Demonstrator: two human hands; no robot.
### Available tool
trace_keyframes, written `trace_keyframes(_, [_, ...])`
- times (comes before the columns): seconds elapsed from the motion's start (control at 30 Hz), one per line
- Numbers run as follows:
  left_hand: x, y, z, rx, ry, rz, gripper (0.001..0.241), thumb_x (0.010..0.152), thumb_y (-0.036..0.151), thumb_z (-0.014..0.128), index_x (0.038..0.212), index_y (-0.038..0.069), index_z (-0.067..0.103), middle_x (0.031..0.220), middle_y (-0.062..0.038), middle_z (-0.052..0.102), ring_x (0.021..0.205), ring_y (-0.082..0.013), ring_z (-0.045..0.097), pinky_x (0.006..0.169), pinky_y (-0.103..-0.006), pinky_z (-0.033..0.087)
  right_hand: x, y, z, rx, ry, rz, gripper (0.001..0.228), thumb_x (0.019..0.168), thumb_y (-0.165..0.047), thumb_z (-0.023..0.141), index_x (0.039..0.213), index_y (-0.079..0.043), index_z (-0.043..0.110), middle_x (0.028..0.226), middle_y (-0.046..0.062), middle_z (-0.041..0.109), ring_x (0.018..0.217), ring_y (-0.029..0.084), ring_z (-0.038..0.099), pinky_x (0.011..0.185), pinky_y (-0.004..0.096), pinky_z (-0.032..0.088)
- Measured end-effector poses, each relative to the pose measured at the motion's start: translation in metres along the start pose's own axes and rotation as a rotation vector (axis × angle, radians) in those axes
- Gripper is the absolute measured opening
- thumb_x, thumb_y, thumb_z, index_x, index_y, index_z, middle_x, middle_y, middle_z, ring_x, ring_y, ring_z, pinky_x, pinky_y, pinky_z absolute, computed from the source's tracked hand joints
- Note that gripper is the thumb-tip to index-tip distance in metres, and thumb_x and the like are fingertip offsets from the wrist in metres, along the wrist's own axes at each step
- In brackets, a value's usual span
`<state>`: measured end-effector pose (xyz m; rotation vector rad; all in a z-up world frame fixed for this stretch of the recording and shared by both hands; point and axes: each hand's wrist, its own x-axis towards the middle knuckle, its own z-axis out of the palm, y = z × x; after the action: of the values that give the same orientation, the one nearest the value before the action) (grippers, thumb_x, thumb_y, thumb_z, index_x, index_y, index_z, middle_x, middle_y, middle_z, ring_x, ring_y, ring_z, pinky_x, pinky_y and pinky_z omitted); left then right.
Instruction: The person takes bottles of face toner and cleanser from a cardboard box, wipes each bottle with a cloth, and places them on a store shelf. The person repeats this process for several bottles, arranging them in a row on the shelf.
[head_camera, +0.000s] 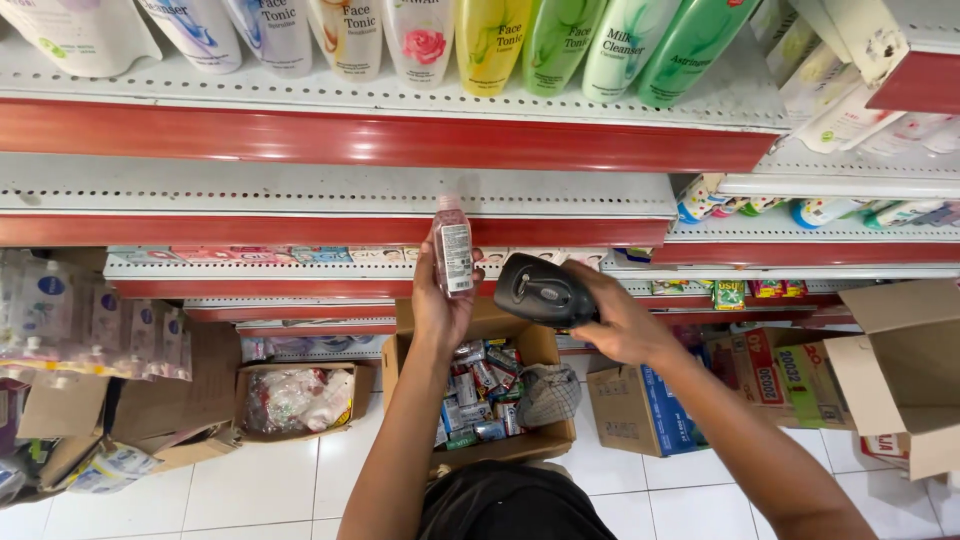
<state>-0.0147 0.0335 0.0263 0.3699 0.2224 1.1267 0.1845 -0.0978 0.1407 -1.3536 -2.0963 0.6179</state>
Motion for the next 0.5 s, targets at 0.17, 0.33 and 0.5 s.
trace_keyframes(0.17, [0.008, 0.003, 0.014, 0.066, 0.029, 0.103, 0.062, 0.104, 0.049, 0.04, 0.155, 0.014, 0.034, 0.142, -0.008, 0.057, 0.112, -0.023, 0.067, 0.087, -0.0377, 0.061, -0.029, 0.016, 0.06, 0.799, 0.191, 0.547, 0.025, 0.073, -0.008, 0.059, 0.097, 0.0, 0.063, 0.082, 0.008, 0.063, 0.075, 0.021, 0.06, 0.072, 0.039, 0.051])
trace_keyframes(0.33, [0.017, -0.011, -0.002, 0.121, -0.016, 0.205, 0.064, 0.106, 0.048, 0.044, 0.158, 0.013, 0.033, 0.147, -0.011, 0.054, 0.117, -0.0254, 0.066, 0.086, -0.0379, 0.059, -0.026, 0.021, 0.085, 0.717, 0.211, 0.534, 0.022, 0.074, -0.013, 0.058, 0.093, -0.002, 0.063, 0.079, 0.005, 0.063, 0.074, 0.018, 0.06, 0.072, 0.038, 0.051])
trace_keyframes(0.5, [0.021, -0.019, -0.006, 0.167, -0.019, 0.23, 0.065, 0.106, 0.048, 0.046, 0.16, 0.013, 0.031, 0.149, -0.012, 0.054, 0.121, -0.0272, 0.065, 0.085, -0.0368, 0.058, -0.022, 0.032, 0.094, 0.651, 0.195, 0.474, 0.017, 0.076, -0.013, 0.059, 0.087, -0.001, 0.064, 0.079, 0.006, 0.063, 0.075, 0.018, 0.06, 0.071, 0.037, 0.05])
